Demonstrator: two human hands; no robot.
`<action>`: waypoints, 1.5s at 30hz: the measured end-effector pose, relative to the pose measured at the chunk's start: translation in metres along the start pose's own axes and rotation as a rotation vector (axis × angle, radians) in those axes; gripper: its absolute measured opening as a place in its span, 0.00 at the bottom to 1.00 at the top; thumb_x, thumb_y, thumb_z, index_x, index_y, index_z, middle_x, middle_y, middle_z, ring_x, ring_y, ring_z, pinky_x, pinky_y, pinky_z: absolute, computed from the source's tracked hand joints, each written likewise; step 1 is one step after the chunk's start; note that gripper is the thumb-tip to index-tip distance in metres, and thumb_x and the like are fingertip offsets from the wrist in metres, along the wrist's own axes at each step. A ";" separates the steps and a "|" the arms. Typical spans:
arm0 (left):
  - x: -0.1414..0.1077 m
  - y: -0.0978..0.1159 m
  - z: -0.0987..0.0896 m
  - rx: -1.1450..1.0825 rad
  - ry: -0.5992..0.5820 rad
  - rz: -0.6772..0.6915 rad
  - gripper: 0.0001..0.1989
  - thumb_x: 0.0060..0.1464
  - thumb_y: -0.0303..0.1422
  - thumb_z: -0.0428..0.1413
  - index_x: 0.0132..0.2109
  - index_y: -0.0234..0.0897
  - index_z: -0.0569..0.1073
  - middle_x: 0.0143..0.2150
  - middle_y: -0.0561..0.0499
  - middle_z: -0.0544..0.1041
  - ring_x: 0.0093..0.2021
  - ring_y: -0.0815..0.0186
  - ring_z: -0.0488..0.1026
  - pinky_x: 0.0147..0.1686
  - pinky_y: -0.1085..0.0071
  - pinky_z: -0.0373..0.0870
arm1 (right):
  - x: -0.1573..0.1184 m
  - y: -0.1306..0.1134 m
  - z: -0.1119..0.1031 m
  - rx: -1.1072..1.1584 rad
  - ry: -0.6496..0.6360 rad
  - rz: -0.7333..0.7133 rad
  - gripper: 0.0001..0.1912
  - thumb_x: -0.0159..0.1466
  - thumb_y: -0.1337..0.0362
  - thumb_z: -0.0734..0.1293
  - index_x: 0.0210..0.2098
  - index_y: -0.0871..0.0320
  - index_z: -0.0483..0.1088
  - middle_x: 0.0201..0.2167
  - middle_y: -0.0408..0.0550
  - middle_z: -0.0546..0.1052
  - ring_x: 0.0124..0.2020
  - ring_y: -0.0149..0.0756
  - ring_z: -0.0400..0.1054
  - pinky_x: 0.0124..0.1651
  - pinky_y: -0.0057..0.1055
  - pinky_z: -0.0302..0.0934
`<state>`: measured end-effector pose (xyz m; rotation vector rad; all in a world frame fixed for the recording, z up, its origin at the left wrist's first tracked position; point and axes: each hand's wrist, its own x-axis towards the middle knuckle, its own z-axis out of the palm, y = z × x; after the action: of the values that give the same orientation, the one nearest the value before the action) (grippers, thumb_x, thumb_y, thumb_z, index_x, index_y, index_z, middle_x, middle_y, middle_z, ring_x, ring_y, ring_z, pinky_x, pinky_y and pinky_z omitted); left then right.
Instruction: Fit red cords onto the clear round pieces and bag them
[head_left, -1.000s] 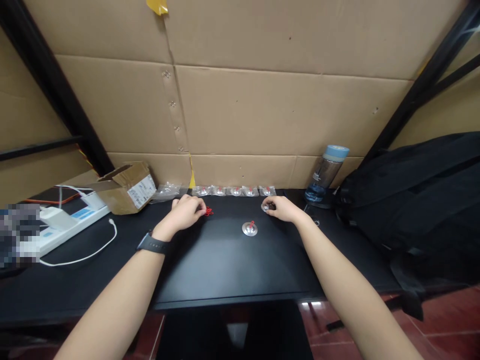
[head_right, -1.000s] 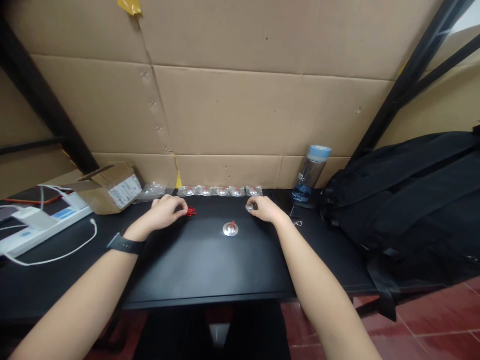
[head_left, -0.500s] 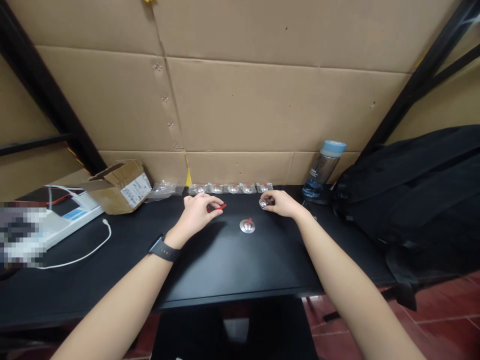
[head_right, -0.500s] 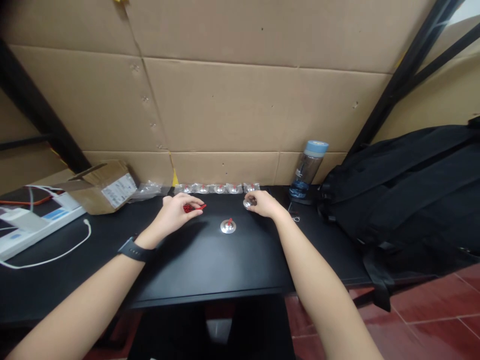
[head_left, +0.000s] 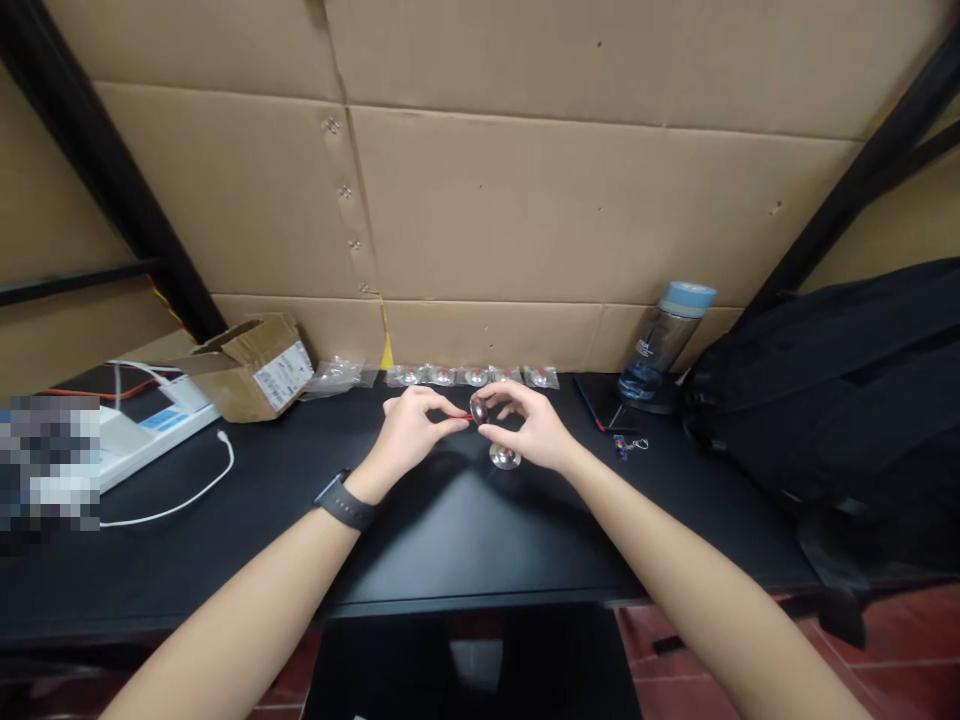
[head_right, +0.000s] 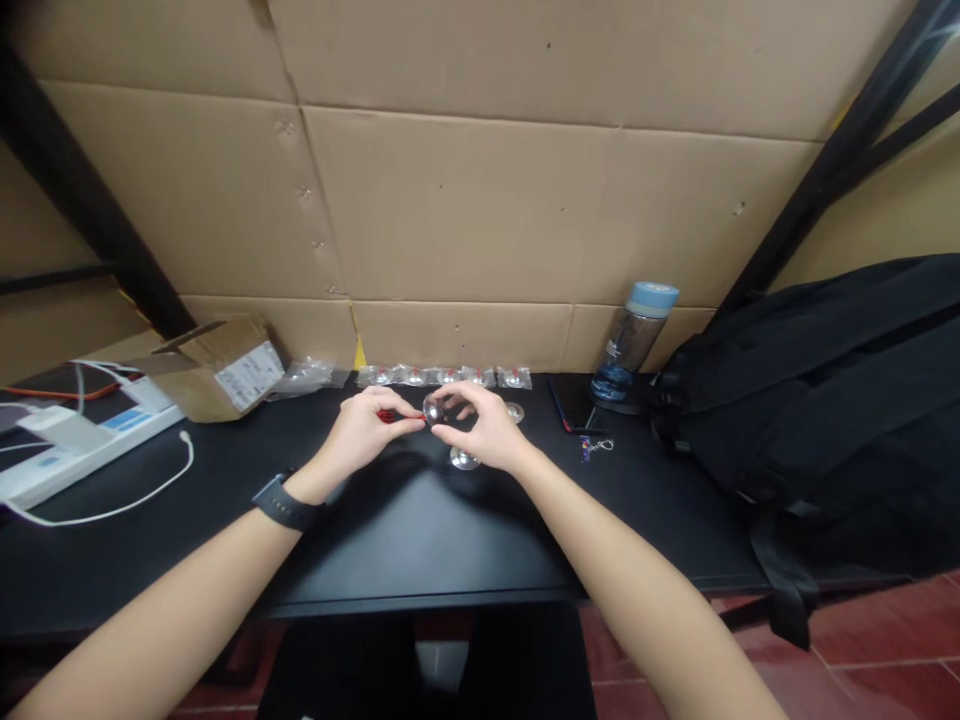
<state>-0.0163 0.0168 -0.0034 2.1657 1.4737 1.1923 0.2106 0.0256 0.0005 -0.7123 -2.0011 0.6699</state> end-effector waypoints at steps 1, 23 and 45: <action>0.000 0.001 0.000 -0.018 -0.001 0.009 0.02 0.49 0.36 0.69 0.32 0.49 0.83 0.37 0.55 0.83 0.47 0.58 0.75 0.50 0.62 0.67 | -0.001 -0.001 0.004 0.024 0.006 0.004 0.22 0.59 0.64 0.74 0.52 0.52 0.72 0.50 0.50 0.78 0.48 0.41 0.74 0.46 0.36 0.71; 0.000 0.001 0.001 -0.140 -0.010 0.090 0.03 0.52 0.36 0.66 0.34 0.44 0.83 0.38 0.52 0.83 0.45 0.59 0.76 0.49 0.63 0.69 | -0.004 -0.004 0.014 0.114 -0.007 0.035 0.24 0.58 0.64 0.75 0.53 0.52 0.70 0.53 0.51 0.77 0.50 0.42 0.76 0.47 0.37 0.71; -0.004 0.008 0.004 -0.058 -0.050 0.132 0.05 0.59 0.35 0.59 0.36 0.43 0.79 0.43 0.50 0.82 0.49 0.59 0.74 0.48 0.62 0.67 | -0.002 -0.011 0.009 -0.088 -0.002 -0.101 0.20 0.59 0.65 0.74 0.50 0.52 0.73 0.52 0.51 0.77 0.51 0.44 0.75 0.46 0.37 0.73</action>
<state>-0.0090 0.0104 -0.0027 2.2664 1.2784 1.1982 0.2017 0.0150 0.0027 -0.6578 -2.0635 0.5262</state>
